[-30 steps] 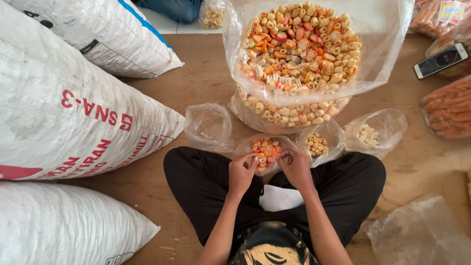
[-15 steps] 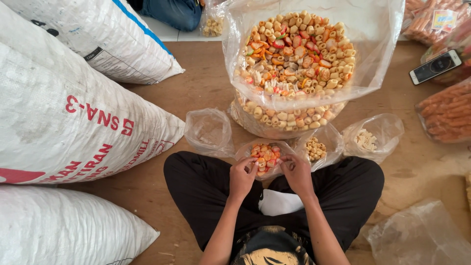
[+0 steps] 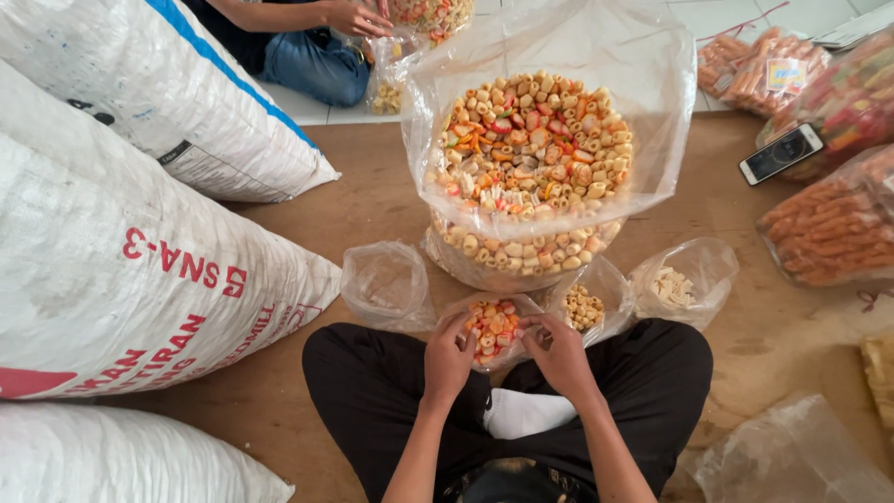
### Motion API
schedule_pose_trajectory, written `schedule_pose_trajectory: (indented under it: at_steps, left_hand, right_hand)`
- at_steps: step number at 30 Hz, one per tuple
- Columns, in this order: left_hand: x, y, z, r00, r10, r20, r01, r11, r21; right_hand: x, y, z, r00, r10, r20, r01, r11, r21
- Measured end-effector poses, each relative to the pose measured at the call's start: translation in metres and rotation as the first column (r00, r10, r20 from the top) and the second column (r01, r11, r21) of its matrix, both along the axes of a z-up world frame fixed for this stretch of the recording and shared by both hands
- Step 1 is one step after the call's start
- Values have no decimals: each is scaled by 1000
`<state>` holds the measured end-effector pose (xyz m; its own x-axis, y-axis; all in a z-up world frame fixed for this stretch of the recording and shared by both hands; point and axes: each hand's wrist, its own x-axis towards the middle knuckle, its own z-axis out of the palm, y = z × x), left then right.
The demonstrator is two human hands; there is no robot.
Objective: The person sits on the floor and sorts mixed ring-shaped snacks by hand, separating them into different small plastic bags. The person repeatedly scoops snacks from a large bag and places them into smaller bags, occasionally adjusting the bags.
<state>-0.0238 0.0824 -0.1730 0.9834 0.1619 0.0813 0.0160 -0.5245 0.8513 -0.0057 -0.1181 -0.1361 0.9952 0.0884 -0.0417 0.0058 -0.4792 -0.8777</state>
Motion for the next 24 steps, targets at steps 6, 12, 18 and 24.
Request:
schedule_pose_trajectory:
  at_steps: [6,12,18,24]
  left_hand:
    - [1,-9,72,943,-12,332,47,994,-98]
    - [22,-26,160,774,-134,618,186,982,-20]
    - [53,-32,218,684,-200,702,279,960,1]
    - [63,-35,223,679,-250,690,330,944,17]
  right_hand:
    - [10,1,109,931,42,363,-51,999,16]
    - [59,-16,200,836,129,533,-67,989,-134]
    - [164,-29,207,911,273,310,-64,834,-547]
    - [240,-32,129,963,226,151,-24,624,-781]
